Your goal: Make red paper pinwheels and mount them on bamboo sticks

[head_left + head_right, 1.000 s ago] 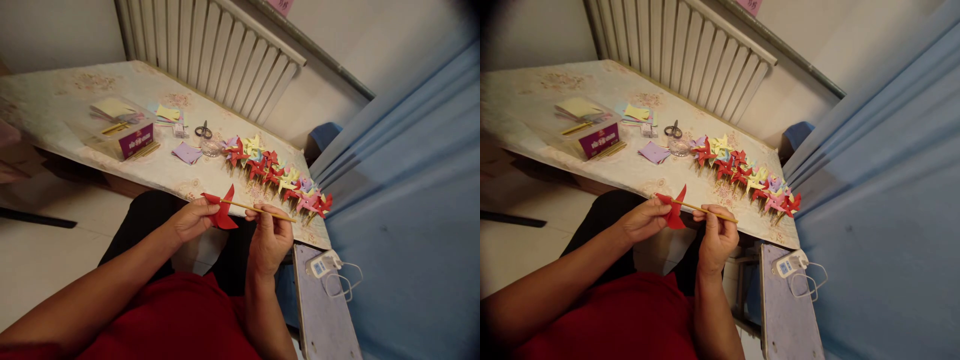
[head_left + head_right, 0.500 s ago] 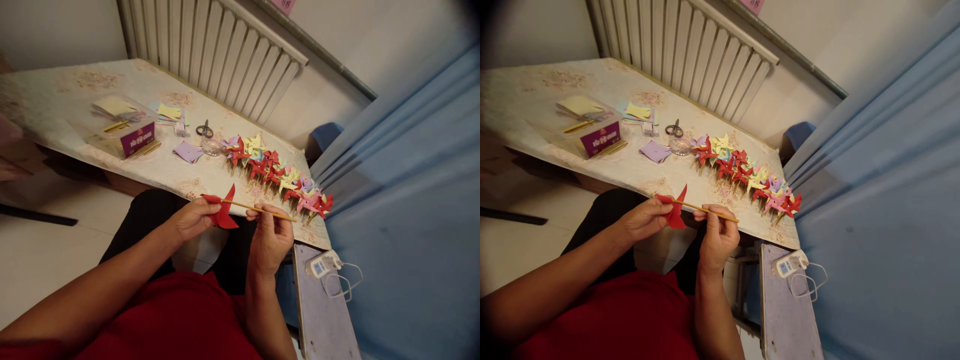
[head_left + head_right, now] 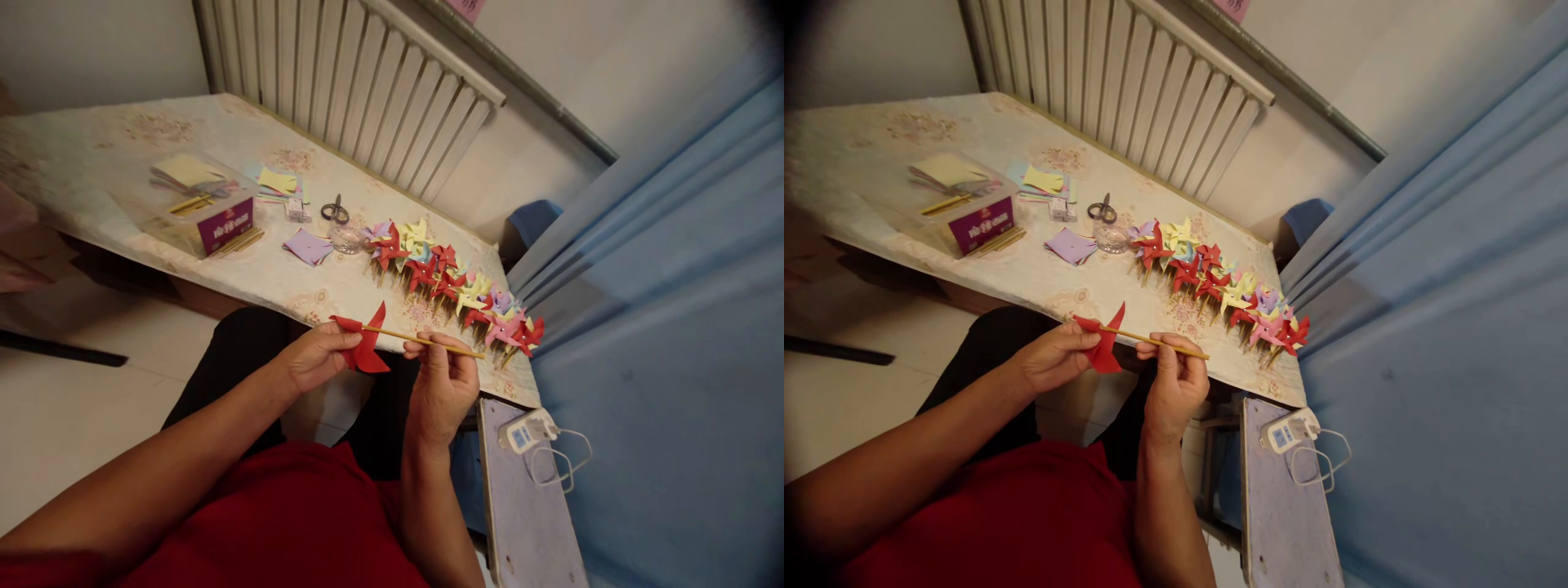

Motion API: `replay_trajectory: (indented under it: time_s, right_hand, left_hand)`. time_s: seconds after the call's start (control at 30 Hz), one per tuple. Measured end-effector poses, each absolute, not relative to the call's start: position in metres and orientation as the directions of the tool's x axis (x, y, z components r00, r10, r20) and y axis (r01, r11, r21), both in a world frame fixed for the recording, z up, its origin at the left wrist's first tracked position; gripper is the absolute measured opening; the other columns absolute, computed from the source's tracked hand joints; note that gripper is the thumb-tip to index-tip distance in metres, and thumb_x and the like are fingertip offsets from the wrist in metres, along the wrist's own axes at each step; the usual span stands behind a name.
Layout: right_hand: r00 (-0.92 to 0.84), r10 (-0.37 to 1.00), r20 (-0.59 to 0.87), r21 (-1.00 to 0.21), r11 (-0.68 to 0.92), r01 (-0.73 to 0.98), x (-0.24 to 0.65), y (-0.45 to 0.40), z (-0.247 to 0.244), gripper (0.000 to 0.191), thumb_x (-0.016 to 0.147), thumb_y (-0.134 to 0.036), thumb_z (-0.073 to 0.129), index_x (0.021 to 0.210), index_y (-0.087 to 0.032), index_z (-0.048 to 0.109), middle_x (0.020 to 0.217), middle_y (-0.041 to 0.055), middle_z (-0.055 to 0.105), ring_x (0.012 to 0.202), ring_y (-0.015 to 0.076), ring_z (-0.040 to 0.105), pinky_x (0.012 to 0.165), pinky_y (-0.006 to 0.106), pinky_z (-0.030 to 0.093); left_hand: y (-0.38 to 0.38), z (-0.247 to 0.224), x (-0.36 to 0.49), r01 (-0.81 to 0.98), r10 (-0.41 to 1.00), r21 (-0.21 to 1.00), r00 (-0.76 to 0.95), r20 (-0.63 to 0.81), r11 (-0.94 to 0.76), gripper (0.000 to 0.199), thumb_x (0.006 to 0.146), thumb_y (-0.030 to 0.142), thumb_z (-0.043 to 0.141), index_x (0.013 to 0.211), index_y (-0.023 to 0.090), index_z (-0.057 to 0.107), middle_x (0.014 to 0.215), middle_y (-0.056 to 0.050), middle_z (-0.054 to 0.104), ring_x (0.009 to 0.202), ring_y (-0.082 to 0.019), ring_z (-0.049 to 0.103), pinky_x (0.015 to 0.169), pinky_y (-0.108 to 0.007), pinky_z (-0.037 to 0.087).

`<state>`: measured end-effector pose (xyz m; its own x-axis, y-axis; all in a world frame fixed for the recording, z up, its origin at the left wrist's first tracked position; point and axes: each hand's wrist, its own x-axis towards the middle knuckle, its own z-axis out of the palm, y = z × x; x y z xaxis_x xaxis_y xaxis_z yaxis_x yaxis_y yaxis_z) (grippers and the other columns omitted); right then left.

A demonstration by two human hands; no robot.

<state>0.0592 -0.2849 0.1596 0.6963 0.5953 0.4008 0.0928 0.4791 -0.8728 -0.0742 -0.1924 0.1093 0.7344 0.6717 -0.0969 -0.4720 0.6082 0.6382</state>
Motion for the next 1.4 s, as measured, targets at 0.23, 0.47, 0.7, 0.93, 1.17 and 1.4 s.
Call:
replay_trajectory:
  time_s: [0.23,0.47,0.7,0.93,1.17,1.4]
  right_hand:
    - [0.677,0.620,0.396,-0.877,0.474,0.078,0.060,-0.286,0.158,0.007,0.088,-0.023,0.069,0.087,-0.018,0.065,0.084,0.0014,0.074,0.064,0.0143,0.073,0.063,0.029,0.059]
    - [0.682,0.617,0.392,-0.878,0.472,0.078,0.061,-0.286,0.158,0.006,0.089,-0.022,0.069,0.088,-0.018,0.065,0.084,0.0013,0.074,0.064,0.0136,0.072,0.063,0.028,0.058]
    - [0.654,0.636,0.409,-0.884,0.453,0.113,0.064,-0.288,0.156,0.008,0.089,-0.025,0.068,0.089,-0.018,0.063,0.085,0.0018,0.073,0.065,0.0144,0.072,0.063,0.030,0.059]
    - [0.664,0.627,0.407,-0.875,0.475,0.088,0.065,-0.286,0.154,0.007,0.090,-0.024,0.067,0.090,-0.018,0.064,0.085,0.0010,0.073,0.063,0.0131,0.072,0.063,0.029,0.058]
    - [0.685,0.598,0.416,-0.874,0.472,0.118,0.064,-0.286,0.154,0.008,0.089,-0.026,0.067,0.089,-0.018,0.064,0.085,0.0013,0.072,0.062,0.0129,0.070,0.062,0.029,0.058]
    - [0.699,0.601,0.388,-0.880,0.466,0.088,0.064,-0.285,0.154,0.009,0.088,-0.025,0.069,0.088,-0.018,0.064,0.084,0.0010,0.073,0.062,0.0127,0.071,0.062,0.028,0.058]
  left_hand:
    - [-0.193,0.110,-0.075,-0.477,0.678,0.633,0.727,-0.106,0.610,0.032,0.071,0.015,0.085,0.101,0.008,0.076,0.102,-0.016,0.079,0.094,-0.024,0.075,0.096,-0.038,0.054]
    - [-0.192,0.106,-0.074,-0.467,0.683,0.638,0.718,-0.129,0.612,0.029,0.069,0.017,0.087,0.095,0.008,0.076,0.099,-0.014,0.079,0.092,-0.023,0.075,0.093,-0.035,0.055]
    - [-0.191,0.100,-0.071,-0.498,0.693,0.614,0.711,-0.115,0.612,0.024,0.065,0.015,0.089,0.085,0.011,0.075,0.086,-0.010,0.079,0.079,-0.019,0.074,0.082,-0.031,0.056]
    - [-0.193,0.102,-0.072,-0.502,0.706,0.604,0.693,-0.147,0.619,0.023,0.065,0.011,0.088,0.080,0.013,0.071,0.078,-0.006,0.077,0.073,-0.017,0.072,0.077,-0.030,0.056]
    - [-0.192,0.102,-0.073,-0.446,0.680,0.655,0.719,-0.144,0.610,0.025,0.068,0.016,0.087,0.089,0.010,0.074,0.090,-0.011,0.078,0.080,-0.018,0.073,0.080,-0.029,0.056]
    - [-0.193,0.105,-0.074,-0.423,0.690,0.677,0.703,-0.174,0.602,0.035,0.064,0.020,0.091,0.093,0.007,0.077,0.096,-0.014,0.078,0.084,-0.021,0.072,0.082,-0.032,0.056]
